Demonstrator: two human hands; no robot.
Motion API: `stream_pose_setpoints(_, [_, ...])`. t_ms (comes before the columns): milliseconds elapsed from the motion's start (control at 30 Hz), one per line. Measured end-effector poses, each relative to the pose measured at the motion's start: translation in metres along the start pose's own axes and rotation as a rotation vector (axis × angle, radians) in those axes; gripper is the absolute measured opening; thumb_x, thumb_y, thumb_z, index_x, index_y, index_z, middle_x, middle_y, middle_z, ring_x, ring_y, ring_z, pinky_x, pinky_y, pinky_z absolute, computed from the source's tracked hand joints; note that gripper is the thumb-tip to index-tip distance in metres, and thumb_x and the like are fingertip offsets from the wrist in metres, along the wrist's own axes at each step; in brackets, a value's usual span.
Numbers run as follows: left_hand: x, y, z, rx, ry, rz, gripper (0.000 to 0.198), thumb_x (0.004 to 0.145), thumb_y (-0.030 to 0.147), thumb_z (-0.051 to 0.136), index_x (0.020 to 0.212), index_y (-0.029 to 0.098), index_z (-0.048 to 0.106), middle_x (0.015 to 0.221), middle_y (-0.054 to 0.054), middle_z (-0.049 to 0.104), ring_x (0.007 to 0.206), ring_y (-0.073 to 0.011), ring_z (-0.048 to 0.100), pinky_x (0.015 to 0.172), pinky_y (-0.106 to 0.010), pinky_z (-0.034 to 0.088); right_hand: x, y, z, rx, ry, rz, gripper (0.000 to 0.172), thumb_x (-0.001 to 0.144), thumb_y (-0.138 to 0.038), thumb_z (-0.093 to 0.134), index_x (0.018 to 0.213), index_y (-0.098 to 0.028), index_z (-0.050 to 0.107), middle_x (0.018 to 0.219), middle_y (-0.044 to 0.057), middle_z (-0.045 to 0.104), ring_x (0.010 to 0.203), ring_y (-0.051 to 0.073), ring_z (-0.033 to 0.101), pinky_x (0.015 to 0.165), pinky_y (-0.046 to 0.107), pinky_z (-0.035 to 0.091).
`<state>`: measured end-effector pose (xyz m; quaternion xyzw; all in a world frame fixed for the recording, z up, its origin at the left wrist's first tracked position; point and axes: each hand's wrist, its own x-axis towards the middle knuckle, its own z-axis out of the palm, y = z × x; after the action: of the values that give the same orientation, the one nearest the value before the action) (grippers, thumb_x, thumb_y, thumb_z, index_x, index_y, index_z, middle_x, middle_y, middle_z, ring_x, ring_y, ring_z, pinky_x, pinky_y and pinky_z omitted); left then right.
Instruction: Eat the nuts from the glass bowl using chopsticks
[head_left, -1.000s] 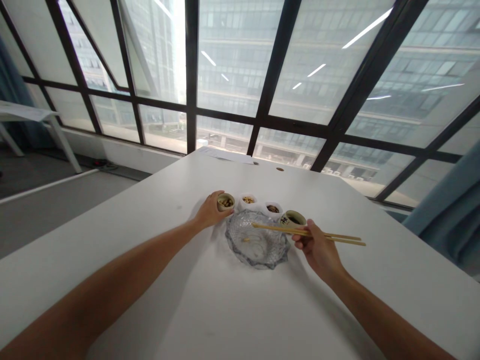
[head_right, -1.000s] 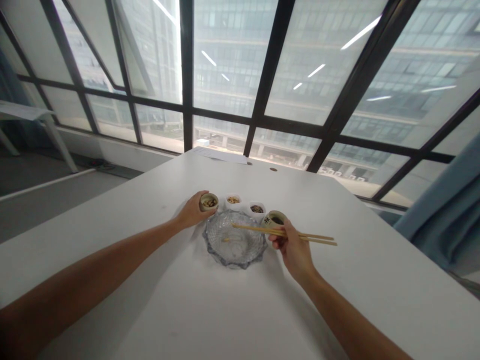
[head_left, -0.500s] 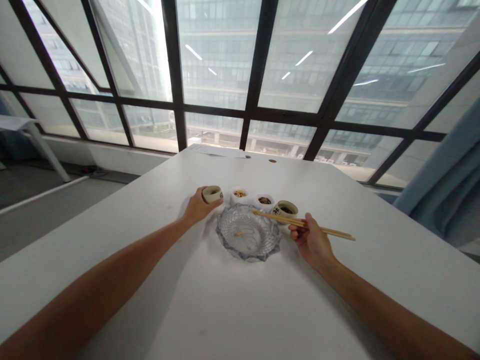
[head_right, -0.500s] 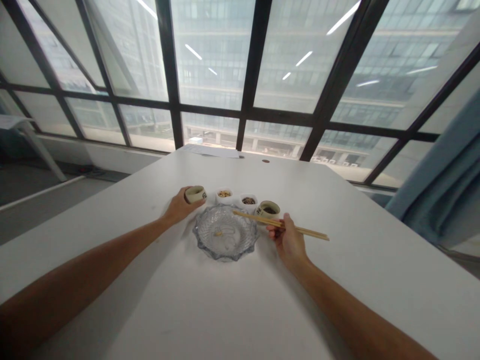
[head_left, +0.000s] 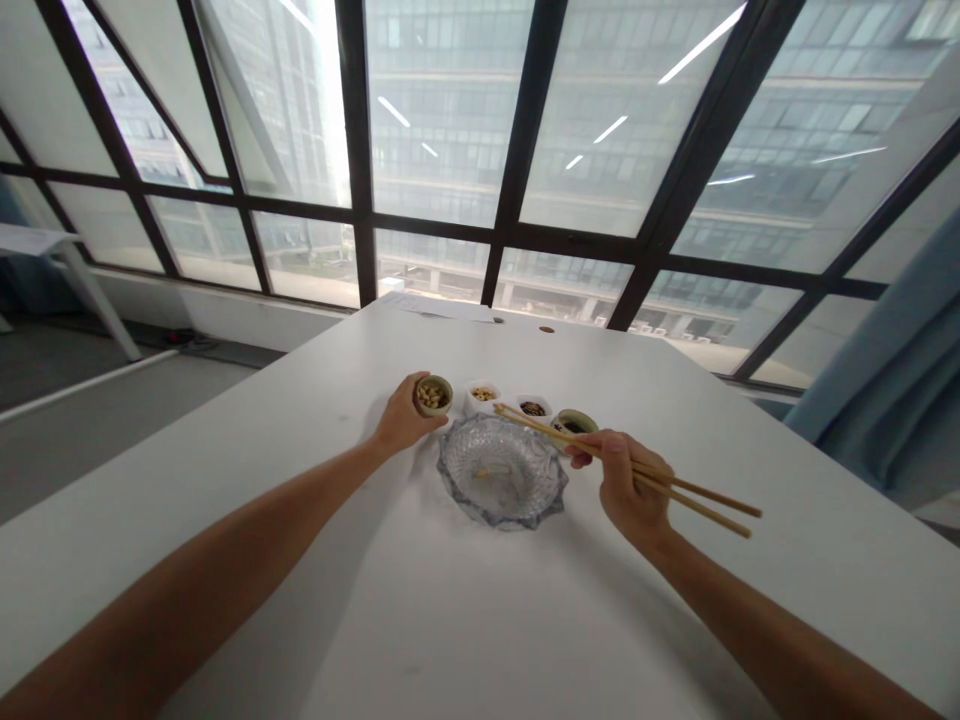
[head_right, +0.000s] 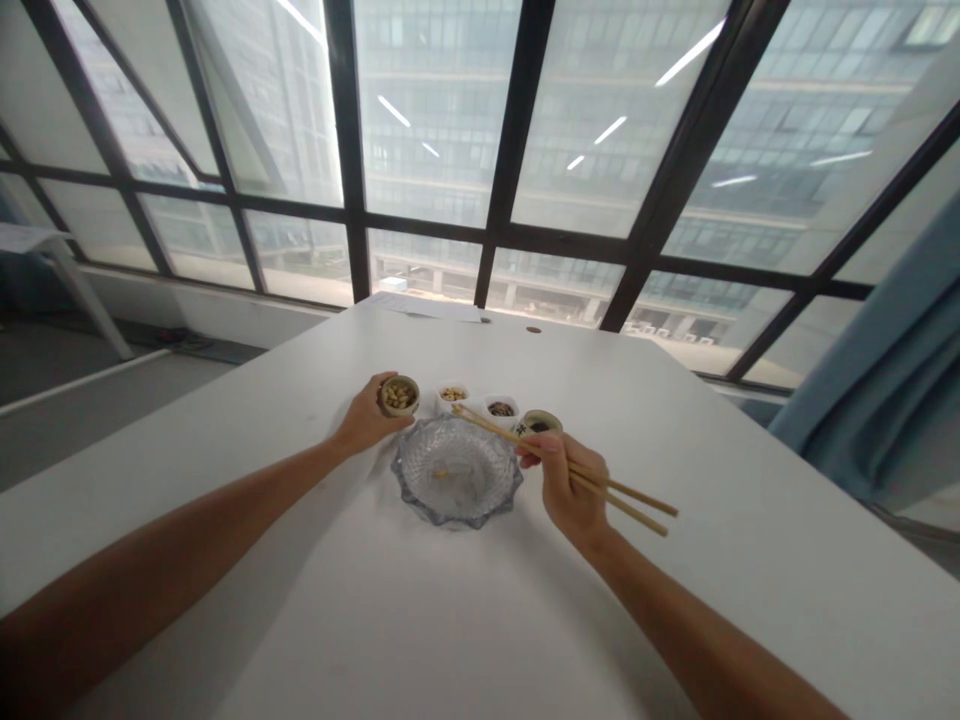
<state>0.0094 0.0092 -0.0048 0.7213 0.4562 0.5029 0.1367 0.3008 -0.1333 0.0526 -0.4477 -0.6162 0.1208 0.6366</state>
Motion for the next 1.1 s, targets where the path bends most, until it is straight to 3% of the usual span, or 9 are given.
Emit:
stream_pose_setpoints(100, [0.000, 0.000, 0.000, 0.002, -0.010, 0.014, 0.078, 0.058, 0.029, 0.084, 0.127, 0.019, 0.050, 0.129, -0.013, 0.062, 0.120, -0.0285, 0.061, 0.103, -0.045, 0.048, 0.011, -0.014, 0.021, -0.067, -0.119, -0.122, 0.052, 0.094, -0.062, 0.048, 0.073, -0.022, 0.075, 0.064, 0.006, 0.071, 0.055, 0.019, 0.065, 0.059, 0.033, 0.054])
stream_pose_setpoints(233, [-0.001, 0.003, 0.000, -0.022, -0.052, 0.041, 0.078, 0.059, 0.031, 0.084, 0.128, 0.019, 0.050, 0.124, -0.012, 0.065, 0.116, -0.0276, 0.063, 0.101, -0.044, 0.050, 0.030, -0.011, 0.062, -0.055, -0.240, -0.078, 0.049, 0.096, -0.057, 0.048, 0.078, -0.021, 0.075, 0.070, 0.006, 0.073, 0.062, 0.019, 0.068, 0.061, 0.031, 0.056])
stream_pose_setpoints(333, [-0.002, 0.004, 0.001, -0.039, -0.083, 0.064, 0.074, 0.062, 0.031, 0.083, 0.127, 0.019, 0.051, 0.120, -0.012, 0.068, 0.111, -0.0260, 0.065, 0.099, -0.043, 0.052, 0.036, -0.008, 0.073, -0.030, -0.351, -0.024, 0.044, 0.094, -0.056, 0.054, 0.080, -0.020, 0.074, 0.076, 0.006, 0.075, 0.066, 0.018, 0.068, 0.064, 0.030, 0.056])
stream_pose_setpoints(467, [-0.002, 0.004, 0.002, -0.015, -0.077, 0.076, 0.071, 0.062, 0.032, 0.082, 0.126, 0.019, 0.053, 0.122, -0.011, 0.067, 0.113, -0.0267, 0.065, 0.099, -0.042, 0.052, 0.027, -0.010, 0.041, 0.030, -0.276, 0.042, 0.052, 0.095, -0.060, 0.050, 0.079, -0.017, 0.073, 0.068, 0.007, 0.072, 0.056, 0.016, 0.065, 0.054, 0.028, 0.054])
stream_pose_setpoints(633, [-0.001, 0.003, 0.002, -0.011, -0.075, 0.070, 0.071, 0.062, 0.034, 0.082, 0.126, 0.020, 0.053, 0.121, -0.010, 0.068, 0.113, -0.0277, 0.065, 0.099, -0.041, 0.052, 0.010, -0.008, -0.008, 0.009, -0.433, 0.071, 0.053, 0.093, -0.062, 0.053, 0.072, -0.018, 0.073, 0.062, 0.007, 0.072, 0.051, 0.017, 0.064, 0.048, 0.029, 0.053])
stream_pose_setpoints(833, [-0.001, 0.003, 0.000, -0.016, -0.087, 0.056, 0.070, 0.062, 0.034, 0.081, 0.125, 0.019, 0.053, 0.122, -0.011, 0.068, 0.113, -0.0280, 0.065, 0.097, -0.041, 0.053, 0.004, -0.006, -0.006, -0.025, -0.545, 0.084, 0.052, 0.092, -0.063, 0.054, 0.071, -0.019, 0.074, 0.063, 0.006, 0.072, 0.054, 0.018, 0.066, 0.051, 0.029, 0.055])
stream_pose_setpoints(933, [-0.001, 0.004, 0.000, -0.010, -0.093, 0.049, 0.071, 0.062, 0.034, 0.081, 0.126, 0.020, 0.053, 0.122, -0.011, 0.068, 0.113, -0.0277, 0.065, 0.097, -0.041, 0.053, 0.003, -0.004, -0.001, -0.010, -0.475, 0.121, 0.053, 0.089, -0.065, 0.056, 0.070, -0.019, 0.073, 0.061, 0.006, 0.072, 0.048, 0.016, 0.064, 0.047, 0.028, 0.053])
stream_pose_setpoints(1100, [-0.001, 0.003, 0.001, -0.004, -0.096, 0.047, 0.070, 0.062, 0.033, 0.081, 0.126, 0.019, 0.053, 0.122, -0.011, 0.068, 0.113, -0.0274, 0.065, 0.098, -0.041, 0.052, 0.002, 0.004, -0.003, 0.070, -0.178, 0.227, 0.057, 0.084, -0.071, 0.058, 0.067, -0.017, 0.069, 0.055, 0.006, 0.069, 0.041, 0.015, 0.059, 0.040, 0.027, 0.050])
